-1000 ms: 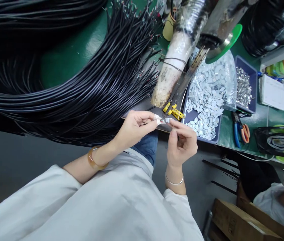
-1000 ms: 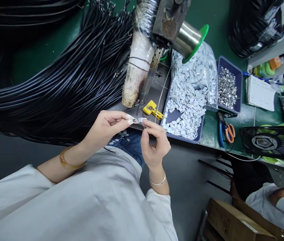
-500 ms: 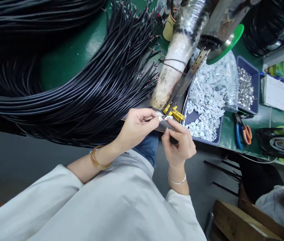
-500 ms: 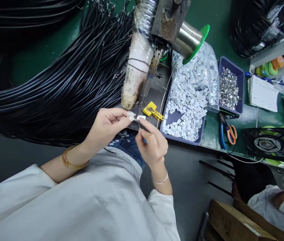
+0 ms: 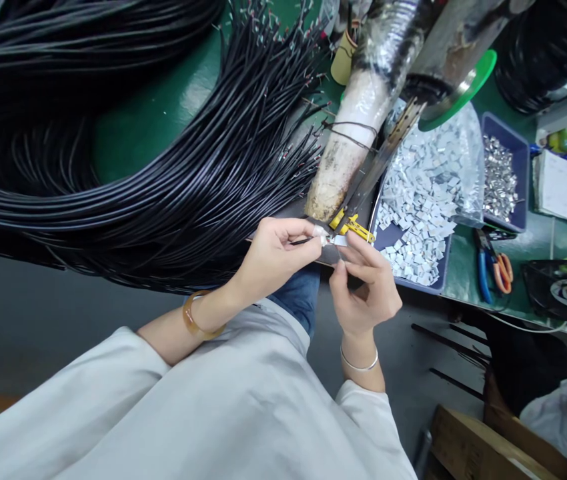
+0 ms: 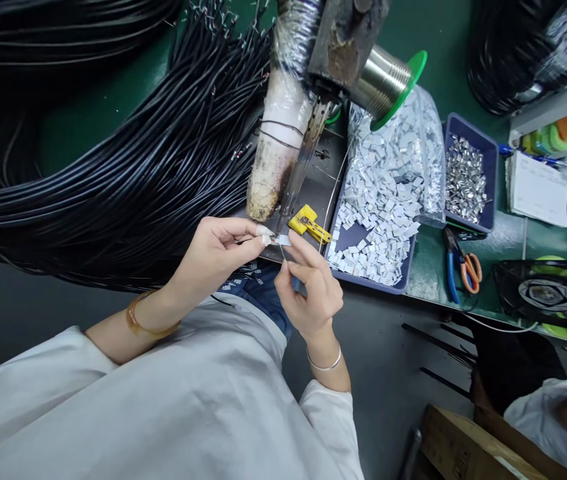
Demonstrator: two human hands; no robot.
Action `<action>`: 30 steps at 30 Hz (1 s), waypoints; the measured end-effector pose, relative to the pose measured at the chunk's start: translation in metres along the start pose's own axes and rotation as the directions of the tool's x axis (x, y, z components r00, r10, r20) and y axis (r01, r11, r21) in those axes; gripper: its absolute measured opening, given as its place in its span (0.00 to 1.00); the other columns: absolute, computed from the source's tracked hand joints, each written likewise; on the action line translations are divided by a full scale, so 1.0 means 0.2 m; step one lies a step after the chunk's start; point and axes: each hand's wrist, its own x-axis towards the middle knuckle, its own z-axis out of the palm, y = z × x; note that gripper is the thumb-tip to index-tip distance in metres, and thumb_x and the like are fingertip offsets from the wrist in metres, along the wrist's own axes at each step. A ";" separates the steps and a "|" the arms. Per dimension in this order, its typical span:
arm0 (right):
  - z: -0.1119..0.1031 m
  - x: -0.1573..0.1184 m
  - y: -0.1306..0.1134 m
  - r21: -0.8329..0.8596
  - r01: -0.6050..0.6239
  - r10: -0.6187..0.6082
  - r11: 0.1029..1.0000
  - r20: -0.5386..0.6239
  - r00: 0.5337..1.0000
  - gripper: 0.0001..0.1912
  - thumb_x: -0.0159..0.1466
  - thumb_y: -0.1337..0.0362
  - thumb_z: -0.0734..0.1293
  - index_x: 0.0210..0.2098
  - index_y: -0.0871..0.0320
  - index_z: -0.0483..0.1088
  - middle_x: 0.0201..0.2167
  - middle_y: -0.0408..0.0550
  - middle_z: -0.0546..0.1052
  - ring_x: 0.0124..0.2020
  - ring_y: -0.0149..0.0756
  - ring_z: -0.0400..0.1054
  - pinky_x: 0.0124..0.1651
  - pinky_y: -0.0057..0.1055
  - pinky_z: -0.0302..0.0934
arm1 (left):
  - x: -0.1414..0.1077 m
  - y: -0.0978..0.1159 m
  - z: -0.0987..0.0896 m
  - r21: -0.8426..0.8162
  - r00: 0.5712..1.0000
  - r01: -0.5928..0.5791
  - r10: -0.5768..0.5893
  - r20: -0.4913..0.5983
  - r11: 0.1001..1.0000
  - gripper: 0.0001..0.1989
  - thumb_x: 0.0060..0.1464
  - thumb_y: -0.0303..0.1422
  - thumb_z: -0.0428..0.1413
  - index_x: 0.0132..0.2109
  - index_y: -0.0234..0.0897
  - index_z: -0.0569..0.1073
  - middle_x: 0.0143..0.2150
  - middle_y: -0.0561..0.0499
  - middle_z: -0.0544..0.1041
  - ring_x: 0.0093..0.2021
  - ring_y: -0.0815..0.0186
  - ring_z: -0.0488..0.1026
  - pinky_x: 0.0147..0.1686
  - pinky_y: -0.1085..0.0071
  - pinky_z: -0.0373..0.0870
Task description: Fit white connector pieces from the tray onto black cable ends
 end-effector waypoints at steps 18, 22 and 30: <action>0.01 0.03 -0.01 0.072 -0.111 0.110 0.991 0.020 0.994 0.09 0.62 0.75 0.70 0.39 0.56 0.71 0.50 0.51 0.82 0.44 0.38 0.81 0.46 0.38 0.81 | -0.01 -0.03 0.00 0.101 1.000 -0.015 0.018 -0.025 0.995 0.05 0.49 0.28 0.61 0.31 0.31 0.81 0.26 0.53 0.78 0.26 0.71 0.74 0.28 0.78 0.72; 0.01 0.05 -0.01 0.017 -0.089 0.089 0.996 0.012 0.996 0.10 0.61 0.75 0.71 0.40 0.56 0.74 0.49 0.49 0.82 0.44 0.38 0.81 0.46 0.36 0.80 | -0.01 -0.04 0.00 0.114 0.998 -0.050 0.054 -0.034 0.992 0.06 0.50 0.30 0.60 0.31 0.31 0.81 0.25 0.52 0.77 0.25 0.71 0.73 0.26 0.78 0.70; 0.02 0.03 -0.02 0.052 -0.120 0.122 0.991 -0.041 0.992 0.09 0.61 0.74 0.72 0.38 0.55 0.72 0.45 0.49 0.83 0.40 0.37 0.82 0.42 0.35 0.80 | -0.01 -0.02 -0.01 0.142 0.998 -0.038 0.032 0.044 0.989 0.07 0.51 0.29 0.60 0.33 0.30 0.83 0.26 0.52 0.77 0.23 0.75 0.67 0.22 0.81 0.63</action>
